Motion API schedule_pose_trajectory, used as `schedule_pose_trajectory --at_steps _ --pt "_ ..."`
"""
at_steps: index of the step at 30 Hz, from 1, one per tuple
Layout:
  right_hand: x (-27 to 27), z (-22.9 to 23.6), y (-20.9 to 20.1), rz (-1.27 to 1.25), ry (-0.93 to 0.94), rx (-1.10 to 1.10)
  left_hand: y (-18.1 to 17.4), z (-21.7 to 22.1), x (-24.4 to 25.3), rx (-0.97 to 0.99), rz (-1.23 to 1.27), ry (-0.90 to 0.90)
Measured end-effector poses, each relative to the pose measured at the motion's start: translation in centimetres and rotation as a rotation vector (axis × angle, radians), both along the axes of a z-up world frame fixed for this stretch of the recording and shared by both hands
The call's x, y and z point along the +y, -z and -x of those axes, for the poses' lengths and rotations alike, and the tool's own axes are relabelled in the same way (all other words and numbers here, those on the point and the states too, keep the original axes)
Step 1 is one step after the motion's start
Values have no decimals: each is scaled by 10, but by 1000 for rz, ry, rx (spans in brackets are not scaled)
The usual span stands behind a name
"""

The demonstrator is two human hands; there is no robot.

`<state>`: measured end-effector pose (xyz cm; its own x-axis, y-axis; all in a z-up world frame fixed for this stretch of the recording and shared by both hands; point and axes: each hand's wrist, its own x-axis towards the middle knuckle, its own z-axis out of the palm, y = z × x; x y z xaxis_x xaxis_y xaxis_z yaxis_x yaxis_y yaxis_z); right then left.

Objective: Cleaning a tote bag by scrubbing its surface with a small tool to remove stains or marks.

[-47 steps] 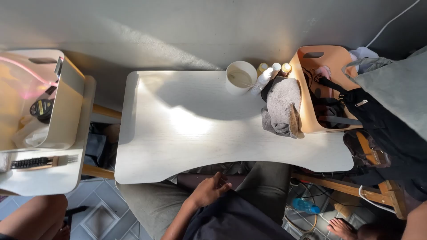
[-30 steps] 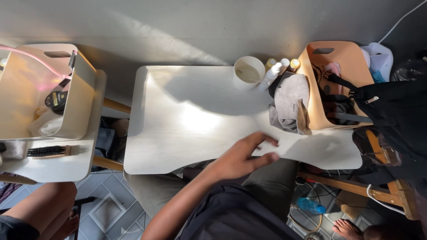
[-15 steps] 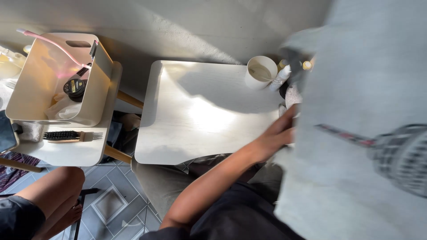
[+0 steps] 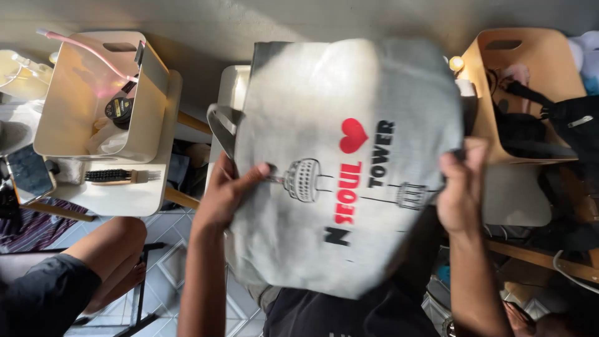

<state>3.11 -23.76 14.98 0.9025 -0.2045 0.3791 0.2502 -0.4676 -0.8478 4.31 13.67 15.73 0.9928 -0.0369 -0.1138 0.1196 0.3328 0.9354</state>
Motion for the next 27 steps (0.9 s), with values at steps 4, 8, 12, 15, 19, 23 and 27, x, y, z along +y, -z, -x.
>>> schedule_pose_trajectory --at_steps 4,8,12,15,19,23,27 --pt "41 21 27 -193 -157 249 9 -43 45 127 -268 70" --pt "47 54 74 -190 -192 392 6 -105 74 104 -524 297" --pt "55 62 68 -109 -239 500 -6 -138 54 301 -813 618" --pt "30 45 88 196 34 366 44 -166 38 224 -745 812" --pt "24 -8 97 399 126 688 99 -210 -3 336 -921 953" --pt "20 -36 103 388 101 878 152 -239 -51 186 -824 930" --pt "5 -41 125 307 137 746 175 -238 -81 -158 -1226 767"
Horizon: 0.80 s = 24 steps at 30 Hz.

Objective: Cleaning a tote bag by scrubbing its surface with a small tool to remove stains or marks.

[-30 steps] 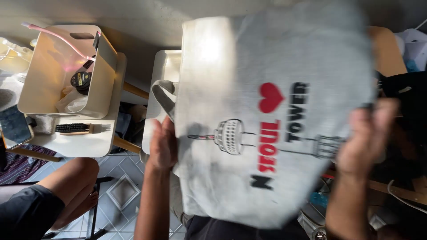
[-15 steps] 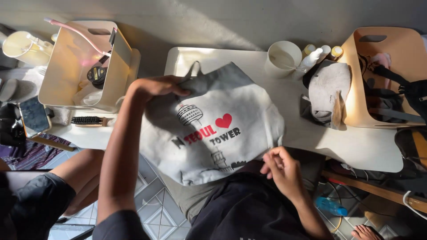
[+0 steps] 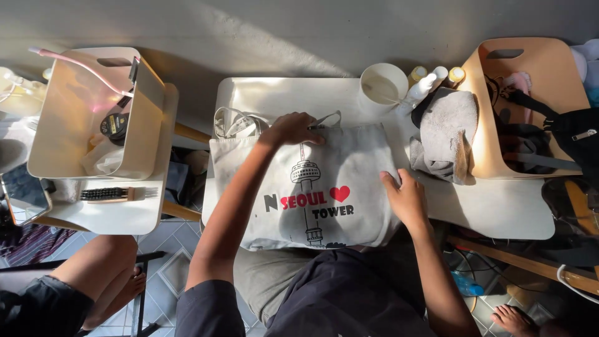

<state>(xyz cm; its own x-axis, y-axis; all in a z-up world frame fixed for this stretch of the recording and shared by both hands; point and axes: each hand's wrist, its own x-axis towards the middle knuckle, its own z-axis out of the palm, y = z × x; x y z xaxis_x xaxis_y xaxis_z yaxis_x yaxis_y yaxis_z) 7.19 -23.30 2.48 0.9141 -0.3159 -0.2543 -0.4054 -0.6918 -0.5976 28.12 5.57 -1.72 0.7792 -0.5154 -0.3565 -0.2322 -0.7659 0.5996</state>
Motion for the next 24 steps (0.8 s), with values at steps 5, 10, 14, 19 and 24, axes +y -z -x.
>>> schedule_pose_trajectory --at_steps 5,10,14,19,24 --pt "-20 -6 21 -74 100 -57 -9 58 -21 -801 -363 -119" --pt "-47 -13 36 17 167 -75 -17 156 11 -766 -264 -691" --pt "-57 -15 31 51 156 -77 -41 189 14 -600 -365 -666" --pt "-56 -1 15 384 22 84 -32 173 23 -590 -193 -525" --pt "-17 7 -22 523 49 -40 40 103 72 -626 84 -1167"
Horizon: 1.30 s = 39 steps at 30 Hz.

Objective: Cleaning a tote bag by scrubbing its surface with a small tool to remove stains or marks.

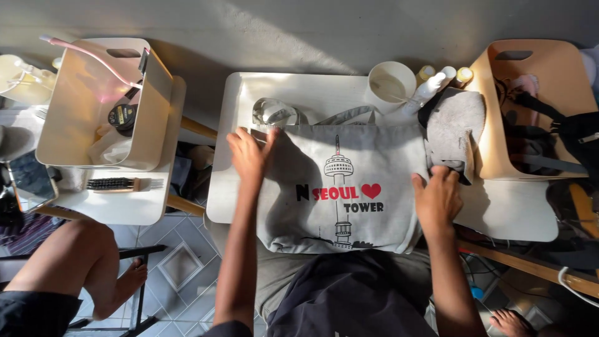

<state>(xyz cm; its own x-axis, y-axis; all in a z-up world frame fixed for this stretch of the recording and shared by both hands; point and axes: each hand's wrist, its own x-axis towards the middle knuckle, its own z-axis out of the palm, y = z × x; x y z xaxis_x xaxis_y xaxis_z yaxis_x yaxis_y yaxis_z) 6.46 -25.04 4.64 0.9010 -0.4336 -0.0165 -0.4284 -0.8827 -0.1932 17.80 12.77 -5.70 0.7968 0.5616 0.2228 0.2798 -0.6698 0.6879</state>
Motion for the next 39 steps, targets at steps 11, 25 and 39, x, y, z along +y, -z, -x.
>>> schedule_pose_trajectory --at_steps 11,25,39 --pt "34 -26 38 59 -750 -445 -94 -106 2 705 326 443" --pt "25 -27 59 67 -724 -378 -68 -151 -35 107 908 864" --pt "32 -26 36 -4 -762 -350 -110 -152 -53 -216 -556 250"
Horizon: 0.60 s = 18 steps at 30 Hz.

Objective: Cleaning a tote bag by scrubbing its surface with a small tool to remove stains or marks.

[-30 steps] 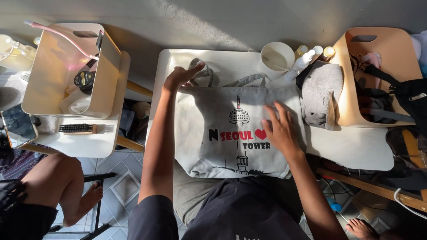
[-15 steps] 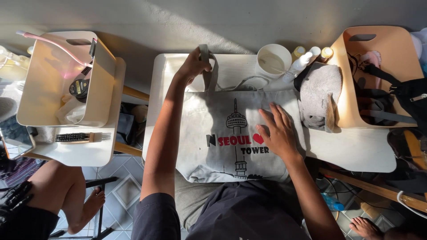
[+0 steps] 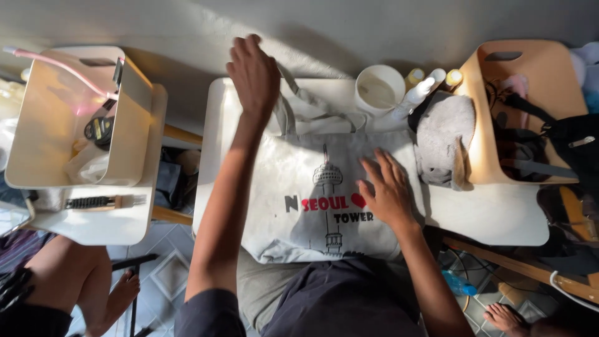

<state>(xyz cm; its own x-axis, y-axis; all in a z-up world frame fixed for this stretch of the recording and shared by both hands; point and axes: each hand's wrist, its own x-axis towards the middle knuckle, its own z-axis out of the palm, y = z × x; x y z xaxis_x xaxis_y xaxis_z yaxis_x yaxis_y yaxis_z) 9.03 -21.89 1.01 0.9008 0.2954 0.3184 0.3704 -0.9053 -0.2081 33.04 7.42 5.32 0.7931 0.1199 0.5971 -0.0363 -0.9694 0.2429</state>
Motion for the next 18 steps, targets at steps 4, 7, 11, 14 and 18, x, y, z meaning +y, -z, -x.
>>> schedule_pose_trajectory --at_steps 4,7,11,14,18 --pt "0 -4 15 39 73 -58 5 18 -60 417 -252 526" --pt "0 -2 15 22 57 -63 89 -3 -77 701 -387 618" --pt "-2 -3 11 4 63 -54 111 -24 -91 613 -400 587" --pt "1 0 10 -5 57 8 106 -21 -93 506 -369 542" --pt "-1 -3 12 7 84 28 56 36 -88 484 -423 513"
